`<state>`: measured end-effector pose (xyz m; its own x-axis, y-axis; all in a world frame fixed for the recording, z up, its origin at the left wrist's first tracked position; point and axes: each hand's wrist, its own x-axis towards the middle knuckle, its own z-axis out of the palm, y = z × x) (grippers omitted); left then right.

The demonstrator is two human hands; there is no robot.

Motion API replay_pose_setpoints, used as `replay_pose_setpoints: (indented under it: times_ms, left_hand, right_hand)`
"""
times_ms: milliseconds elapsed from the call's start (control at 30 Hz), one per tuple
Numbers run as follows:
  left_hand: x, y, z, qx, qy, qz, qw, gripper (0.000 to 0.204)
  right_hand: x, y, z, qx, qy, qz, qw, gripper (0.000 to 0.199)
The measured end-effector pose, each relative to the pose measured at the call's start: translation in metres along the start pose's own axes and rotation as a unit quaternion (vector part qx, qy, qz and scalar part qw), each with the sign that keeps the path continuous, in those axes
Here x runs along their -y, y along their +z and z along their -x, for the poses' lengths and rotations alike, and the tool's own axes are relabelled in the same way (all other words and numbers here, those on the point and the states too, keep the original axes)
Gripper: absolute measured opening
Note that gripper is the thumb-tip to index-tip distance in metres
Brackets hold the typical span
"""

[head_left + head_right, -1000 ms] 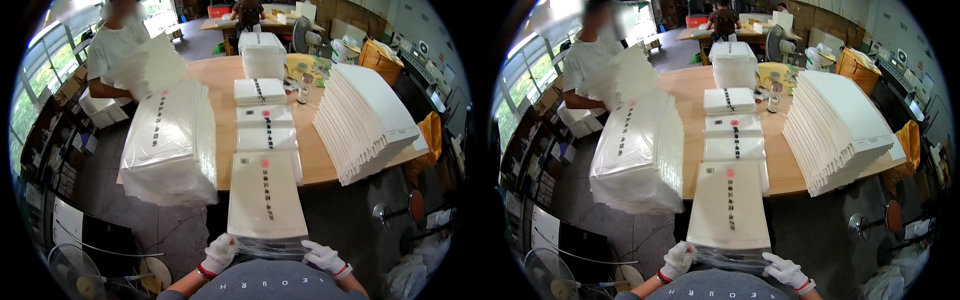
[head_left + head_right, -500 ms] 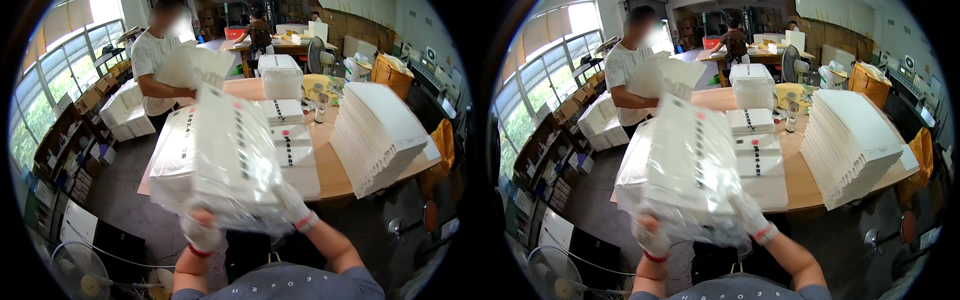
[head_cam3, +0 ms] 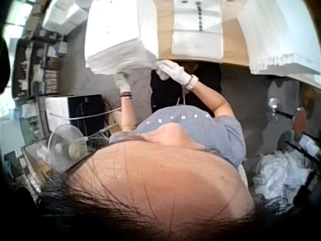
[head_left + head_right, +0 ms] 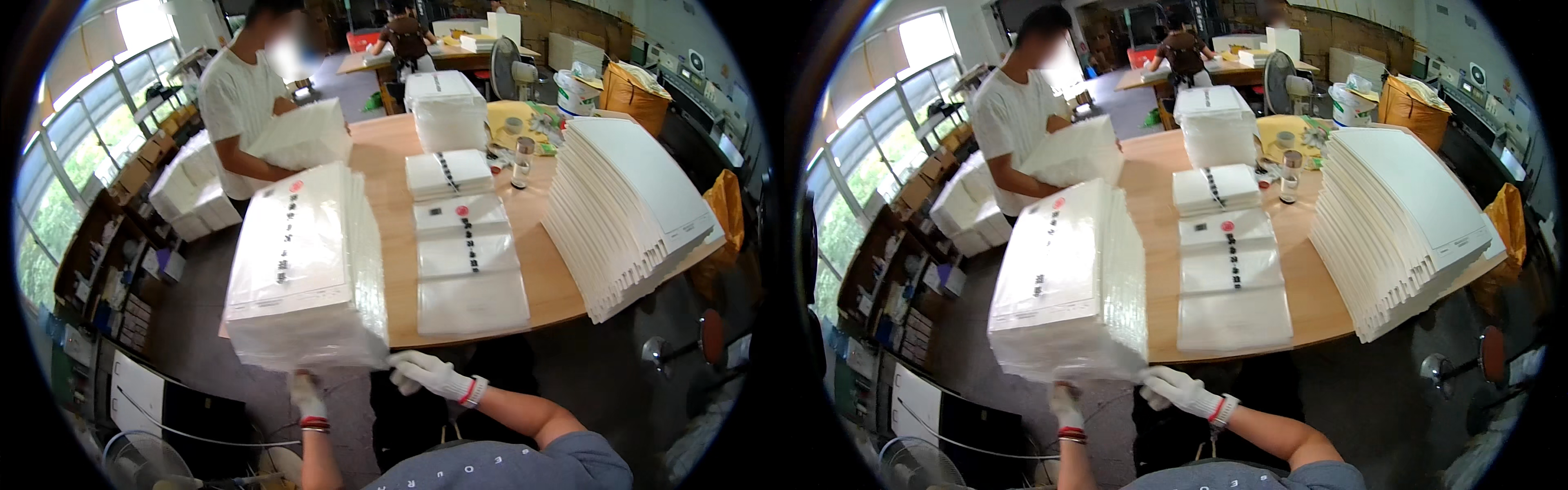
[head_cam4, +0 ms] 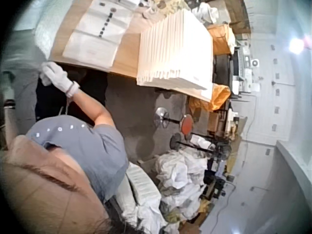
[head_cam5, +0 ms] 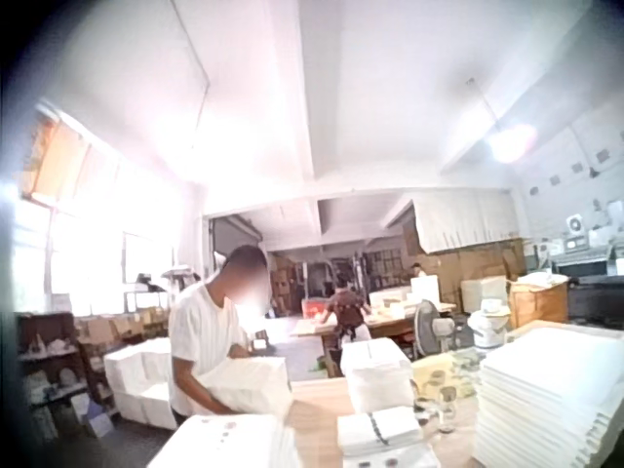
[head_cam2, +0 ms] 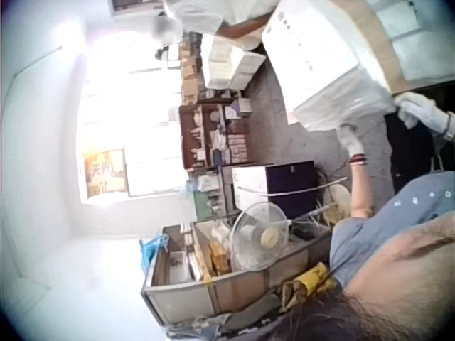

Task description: The person repeatedly picks up white paper documents from a stack on a table, places them into clear plastic sleeves, and stacks the sealed sleeves on the table. The person wears white gloves and works in a room with other people in the background.

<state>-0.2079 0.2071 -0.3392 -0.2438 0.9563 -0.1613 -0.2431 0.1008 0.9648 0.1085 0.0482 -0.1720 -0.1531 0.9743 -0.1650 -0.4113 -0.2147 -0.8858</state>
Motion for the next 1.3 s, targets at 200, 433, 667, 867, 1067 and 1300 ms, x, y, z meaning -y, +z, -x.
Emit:
replay_pose_setpoints:
  times_ms: [200,433,667,867,1067,1300]
  left_hand:
    - [-0.001,0.226,0.154,0.498,0.305,-0.329,0.743,0.016]
    - [0.014,0.377,0.148,0.433,0.358,-0.513,0.649,0.016]
    - [0.019,0.406,0.118,0.559,0.162,-0.362,0.728,0.016]
    - [0.001,0.410,0.111,0.537,0.113,-0.264,0.793,0.013]
    - [-0.018,0.414,0.086,0.484,-0.087,-0.133,0.861,0.013]
    - [-0.074,0.415,0.151,0.569,-0.006,-0.136,0.811,0.028]
  right_hand:
    - [-0.056,-0.092,0.092,-0.218,0.101,0.003,0.971,0.034]
    - [-0.061,-0.125,0.129,-0.282,0.106,-0.011,0.954,0.033]
    - [-0.033,-0.177,0.066,-0.265,0.030,-0.088,0.960,0.036]
    - [0.015,-0.185,-0.011,-0.367,-0.070,-0.132,0.918,0.040]
    - [-0.004,-0.188,0.065,-0.552,-0.193,0.485,0.650,0.037]
    - [-0.009,-0.203,-0.045,-0.366,-0.047,0.612,0.700,0.020]
